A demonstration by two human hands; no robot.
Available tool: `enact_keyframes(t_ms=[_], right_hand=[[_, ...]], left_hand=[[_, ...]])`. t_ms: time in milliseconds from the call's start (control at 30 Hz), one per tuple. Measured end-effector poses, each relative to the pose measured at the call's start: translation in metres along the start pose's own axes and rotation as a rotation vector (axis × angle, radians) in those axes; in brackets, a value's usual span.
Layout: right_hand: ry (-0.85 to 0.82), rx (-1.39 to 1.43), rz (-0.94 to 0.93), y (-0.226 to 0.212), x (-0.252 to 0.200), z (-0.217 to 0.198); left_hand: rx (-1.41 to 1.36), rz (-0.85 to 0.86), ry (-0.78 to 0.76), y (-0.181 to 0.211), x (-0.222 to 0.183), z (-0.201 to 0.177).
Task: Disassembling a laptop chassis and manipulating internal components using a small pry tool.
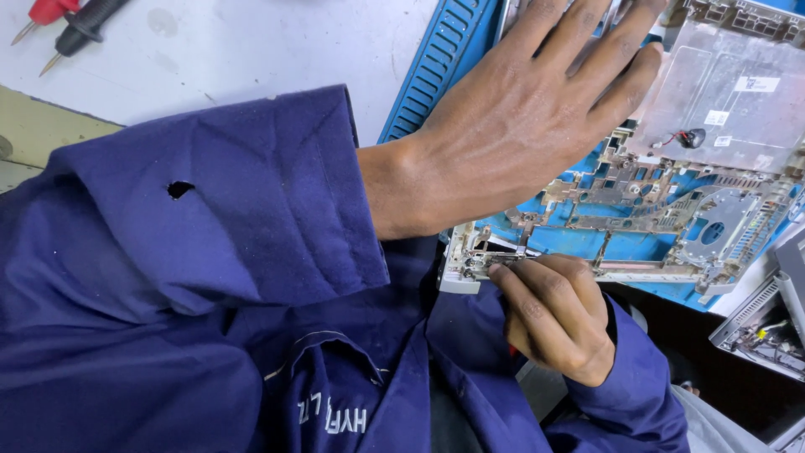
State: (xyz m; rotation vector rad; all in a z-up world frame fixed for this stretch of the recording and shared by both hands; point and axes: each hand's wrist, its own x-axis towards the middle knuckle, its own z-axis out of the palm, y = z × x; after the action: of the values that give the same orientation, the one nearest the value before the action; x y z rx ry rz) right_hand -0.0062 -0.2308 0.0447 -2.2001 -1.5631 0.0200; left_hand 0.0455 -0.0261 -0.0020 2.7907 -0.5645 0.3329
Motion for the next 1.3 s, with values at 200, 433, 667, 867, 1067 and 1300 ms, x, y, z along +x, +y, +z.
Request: enact_keyframes(t_ms=[200, 433, 667, 867, 1067, 1300], right_hand=[[0.067, -0.086, -0.163, 0.006, 0.002, 0.009], [0.041, -0.196, -0.184, -0.002, 0.007, 0.006], [-0.004, -0.424, -0.282, -0.009, 0.011, 0.003], [0.010, -0.499, -0.305, -0.011, 0.022, 0.003], [0.028, -0.497, -0.296, -0.009, 0.021, 0.000], [0.100, -0.242, -0.004, -0.007, 0.001, -0.007]], left_hand=[[0.024, -0.043, 0.081, 0.004, 0.006, 0.003], [0.021, -0.084, 0.115, 0.011, 0.006, 0.011], [-0.043, -0.079, 0.081, 0.014, 0.005, 0.011], [-0.002, -0.079, 0.124, 0.013, 0.008, 0.010], [0.024, -0.038, 0.106, 0.010, 0.006, 0.005], [-0.139, -0.048, 0.030, 0.010, 0.004, 0.008]])
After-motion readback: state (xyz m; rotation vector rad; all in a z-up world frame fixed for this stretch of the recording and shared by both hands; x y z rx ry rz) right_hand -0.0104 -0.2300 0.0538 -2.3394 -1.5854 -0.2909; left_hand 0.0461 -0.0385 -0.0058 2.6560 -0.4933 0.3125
